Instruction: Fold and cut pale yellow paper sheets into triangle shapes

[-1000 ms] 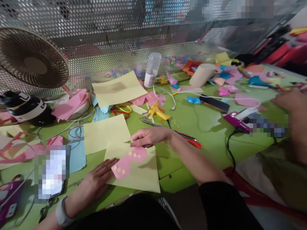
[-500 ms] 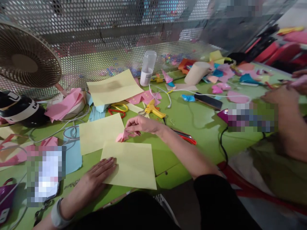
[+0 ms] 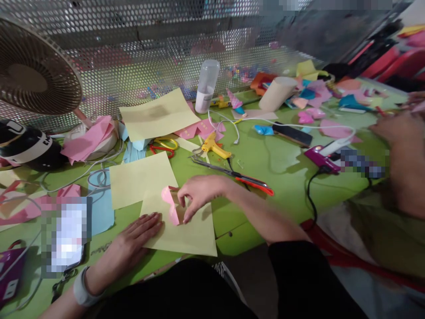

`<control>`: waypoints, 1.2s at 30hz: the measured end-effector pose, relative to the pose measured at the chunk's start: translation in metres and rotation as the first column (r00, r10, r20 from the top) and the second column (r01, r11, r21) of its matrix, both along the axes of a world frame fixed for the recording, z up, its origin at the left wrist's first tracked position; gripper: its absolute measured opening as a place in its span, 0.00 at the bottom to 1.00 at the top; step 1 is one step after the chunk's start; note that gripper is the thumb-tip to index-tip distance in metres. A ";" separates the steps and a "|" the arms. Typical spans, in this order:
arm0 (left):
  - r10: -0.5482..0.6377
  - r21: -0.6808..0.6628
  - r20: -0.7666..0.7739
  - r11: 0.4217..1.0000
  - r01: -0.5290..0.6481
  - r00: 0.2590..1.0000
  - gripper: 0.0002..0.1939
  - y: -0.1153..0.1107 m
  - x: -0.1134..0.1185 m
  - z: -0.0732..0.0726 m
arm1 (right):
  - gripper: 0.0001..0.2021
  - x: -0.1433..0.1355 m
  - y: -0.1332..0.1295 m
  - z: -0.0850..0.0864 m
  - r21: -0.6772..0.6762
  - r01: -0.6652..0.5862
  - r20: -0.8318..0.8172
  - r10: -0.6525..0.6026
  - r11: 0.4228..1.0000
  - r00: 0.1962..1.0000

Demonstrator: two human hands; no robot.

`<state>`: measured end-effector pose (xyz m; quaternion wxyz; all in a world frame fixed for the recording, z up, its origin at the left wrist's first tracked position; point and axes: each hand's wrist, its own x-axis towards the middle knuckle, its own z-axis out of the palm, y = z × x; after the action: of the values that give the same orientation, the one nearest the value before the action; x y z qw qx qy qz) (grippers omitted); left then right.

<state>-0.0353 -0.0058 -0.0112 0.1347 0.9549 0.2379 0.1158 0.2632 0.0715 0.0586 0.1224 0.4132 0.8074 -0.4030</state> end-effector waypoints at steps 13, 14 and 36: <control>-0.016 0.047 0.012 0.999 0.016 1.000 0.27 0.002 0.000 -0.001 | 0.08 -0.013 -0.024 0.000 0.287 -0.101 -0.112 0.138 0.953 0.984; -0.013 0.048 0.015 0.999 0.013 1.000 0.28 0.002 0.000 -0.001 | 0.08 -0.009 -0.024 0.002 0.375 -0.025 -0.155 0.089 0.927 0.984; -0.062 0.118 -0.024 0.991 0.065 0.998 0.26 0.004 -0.005 -0.001 | 0.12 0.003 0.008 -0.013 0.740 0.284 0.030 -0.451 0.610 0.892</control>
<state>-0.0402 -0.0013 -0.0126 0.0790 0.9694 0.2014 0.1157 0.2662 0.0795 0.0455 -0.0490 0.6255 0.7783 -0.0249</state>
